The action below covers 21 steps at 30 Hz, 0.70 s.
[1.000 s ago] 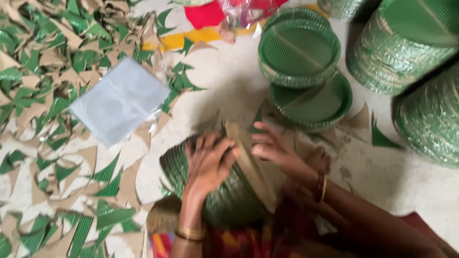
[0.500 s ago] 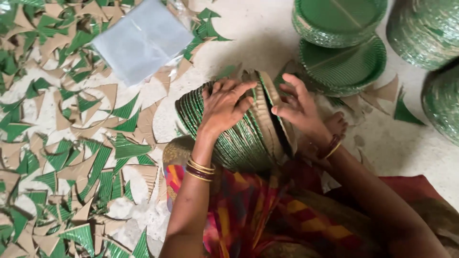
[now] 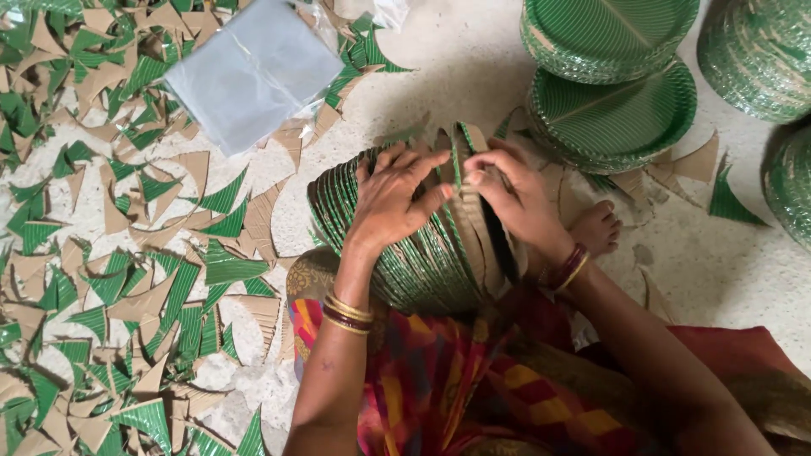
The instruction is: The person sits on the floor and counts stacks of green disposable leaf plates, tapping and squaring each stack against their lap, then sets counted stacks aside with other finished stacks. They occasionally reach to move loose plates and stacks around the work area.
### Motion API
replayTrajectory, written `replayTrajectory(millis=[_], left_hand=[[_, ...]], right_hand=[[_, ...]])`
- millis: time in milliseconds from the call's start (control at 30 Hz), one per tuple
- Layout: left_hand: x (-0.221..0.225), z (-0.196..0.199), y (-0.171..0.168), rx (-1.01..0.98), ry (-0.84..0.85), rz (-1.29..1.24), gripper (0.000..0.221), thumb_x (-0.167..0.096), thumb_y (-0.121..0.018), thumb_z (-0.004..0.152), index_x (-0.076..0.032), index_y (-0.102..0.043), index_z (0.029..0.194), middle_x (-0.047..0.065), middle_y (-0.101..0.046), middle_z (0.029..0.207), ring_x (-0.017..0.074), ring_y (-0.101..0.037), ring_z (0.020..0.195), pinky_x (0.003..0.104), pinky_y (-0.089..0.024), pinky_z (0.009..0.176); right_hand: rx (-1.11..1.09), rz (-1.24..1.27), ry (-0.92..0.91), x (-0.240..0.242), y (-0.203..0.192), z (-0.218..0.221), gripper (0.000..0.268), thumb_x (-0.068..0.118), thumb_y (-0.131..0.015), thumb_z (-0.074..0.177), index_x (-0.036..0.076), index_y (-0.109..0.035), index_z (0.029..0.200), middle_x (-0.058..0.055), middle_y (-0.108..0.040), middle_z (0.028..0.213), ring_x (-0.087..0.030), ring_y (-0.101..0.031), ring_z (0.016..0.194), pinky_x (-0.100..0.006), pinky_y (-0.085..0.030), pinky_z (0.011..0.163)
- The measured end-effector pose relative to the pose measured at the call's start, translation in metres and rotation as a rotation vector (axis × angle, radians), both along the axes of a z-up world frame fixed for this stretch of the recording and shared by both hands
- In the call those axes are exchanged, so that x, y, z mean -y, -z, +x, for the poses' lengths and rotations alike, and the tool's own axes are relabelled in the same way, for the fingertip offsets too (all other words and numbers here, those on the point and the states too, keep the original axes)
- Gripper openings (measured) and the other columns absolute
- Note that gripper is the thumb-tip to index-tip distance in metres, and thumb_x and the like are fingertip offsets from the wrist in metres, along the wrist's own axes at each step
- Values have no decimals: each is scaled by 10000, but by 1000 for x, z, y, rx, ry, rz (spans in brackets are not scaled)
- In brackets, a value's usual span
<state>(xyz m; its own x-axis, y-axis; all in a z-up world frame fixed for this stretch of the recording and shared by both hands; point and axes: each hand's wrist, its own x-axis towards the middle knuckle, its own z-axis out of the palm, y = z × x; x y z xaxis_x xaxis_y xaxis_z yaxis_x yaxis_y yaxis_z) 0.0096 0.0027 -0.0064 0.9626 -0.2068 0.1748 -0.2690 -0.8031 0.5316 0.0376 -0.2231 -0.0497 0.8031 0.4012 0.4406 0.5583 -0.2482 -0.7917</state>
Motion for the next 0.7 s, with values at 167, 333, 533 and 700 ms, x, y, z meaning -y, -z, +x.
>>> replayTrajectory(millis=[167,333,533,700], left_hand=[[-3,-2,8,-21,29,12,751,-683,-698,772,-264,-624,1390,15,-627,1410,340,-366,1457,686,-158,1135],[-7,-1,14,-25,29,22,888,-784,-689,729,-275,-582,1448,42,-617,1438,347,-350,1486,670,-134,1171],[-2,-2,5,-39,6,0,1221,-855,-698,606,-227,-351,1594,85,-633,1428,355,-347,1489,654,-127,1187],[-4,-7,1,-32,1,12,1303,-849,-735,542,-186,-314,1582,122,-585,1462,360,-334,1479,650,-114,1175]], right_hand=[[92,97,92,-5,10,10,209,120,-764,910,49,-627,1050,-77,-646,1048,-169,-622,970,-335,-505,855],[-256,-16,271,8,-13,6,305,79,-626,928,72,-582,1230,-89,-625,985,-194,-597,828,-365,-517,744],[163,-10,41,-12,-15,6,179,45,-629,916,36,-684,1087,-227,-632,1264,-336,-617,1192,-437,-502,974],[287,-50,188,-16,-13,8,303,185,-862,807,40,-673,994,-181,-667,1140,-293,-650,1099,-393,-515,933]])
